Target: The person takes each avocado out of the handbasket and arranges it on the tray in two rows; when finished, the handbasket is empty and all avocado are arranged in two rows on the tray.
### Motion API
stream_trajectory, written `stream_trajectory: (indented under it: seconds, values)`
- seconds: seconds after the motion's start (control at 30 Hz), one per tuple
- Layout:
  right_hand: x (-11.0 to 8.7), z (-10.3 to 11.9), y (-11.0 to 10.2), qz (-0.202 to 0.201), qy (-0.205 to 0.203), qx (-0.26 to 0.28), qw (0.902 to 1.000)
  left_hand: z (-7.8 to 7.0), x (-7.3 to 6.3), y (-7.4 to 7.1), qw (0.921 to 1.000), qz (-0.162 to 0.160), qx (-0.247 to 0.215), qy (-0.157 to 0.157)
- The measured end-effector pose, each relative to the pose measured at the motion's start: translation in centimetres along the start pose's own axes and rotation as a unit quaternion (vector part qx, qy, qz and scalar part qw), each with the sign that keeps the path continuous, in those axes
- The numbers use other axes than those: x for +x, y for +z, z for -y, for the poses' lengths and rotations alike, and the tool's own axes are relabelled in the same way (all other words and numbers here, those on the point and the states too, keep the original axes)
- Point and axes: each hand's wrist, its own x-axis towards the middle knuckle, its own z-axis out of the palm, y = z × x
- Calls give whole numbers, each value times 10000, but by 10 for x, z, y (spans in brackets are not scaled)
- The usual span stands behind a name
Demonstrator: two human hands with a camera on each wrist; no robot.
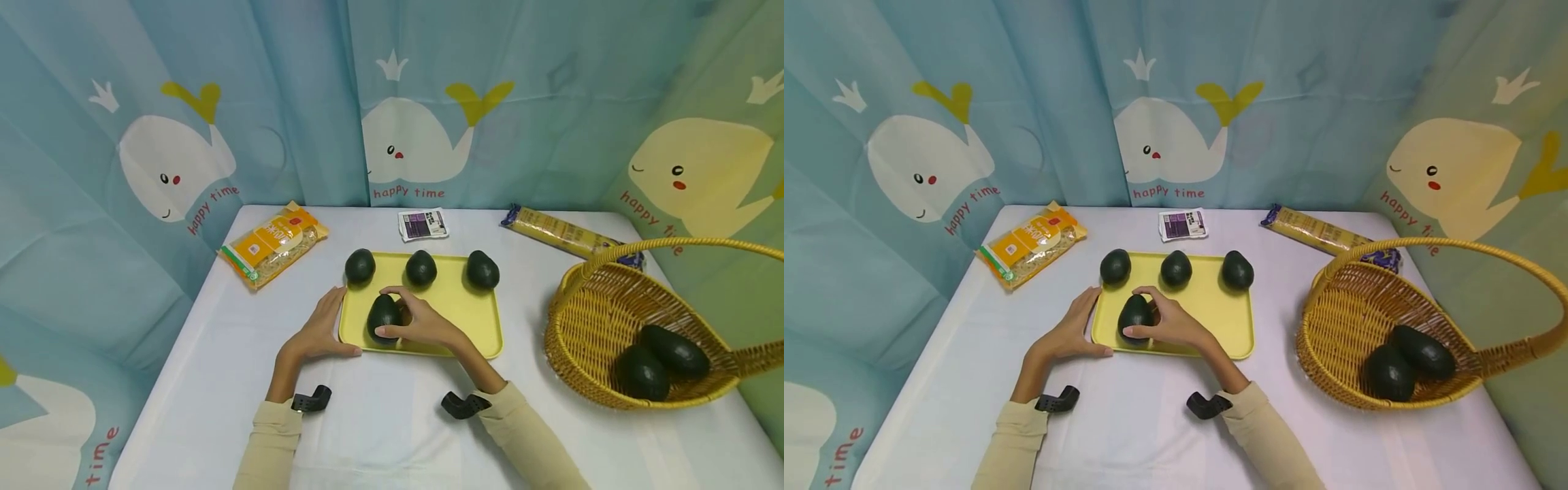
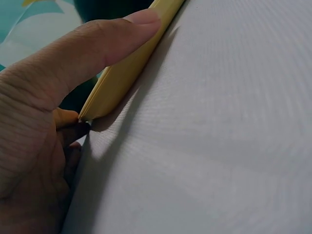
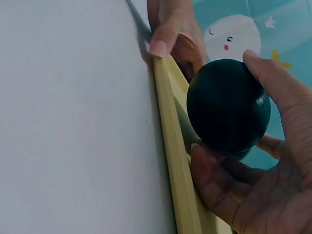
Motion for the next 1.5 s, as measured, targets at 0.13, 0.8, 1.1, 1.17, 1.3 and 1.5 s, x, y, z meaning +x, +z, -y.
stream_trajectory:
  seconds: [0.13,0.8,1.1,1.17,1.3,1.5]
  values:
    - [9,6,8,-100,-157,-407,9990,1,0,-1,10000,-63,0,51]
    - [39,16,31,-20,-382,-357,9986,-1,-2,-1,9998,-91,-180,96]
    - [37,18,28,290,-441,-511,9973,-1,-3,-1,9996,-119,-227,114]
    - [36,20,27,348,-457,-564,9968,-1,-3,-1,9996,-119,-218,102]
    - [37,21,28,454,-463,-409,9971,-1,-3,0,9996,-134,-238,101]
    - [37,25,32,637,-333,122,9973,1,-3,0,9992,-107,-355,120]
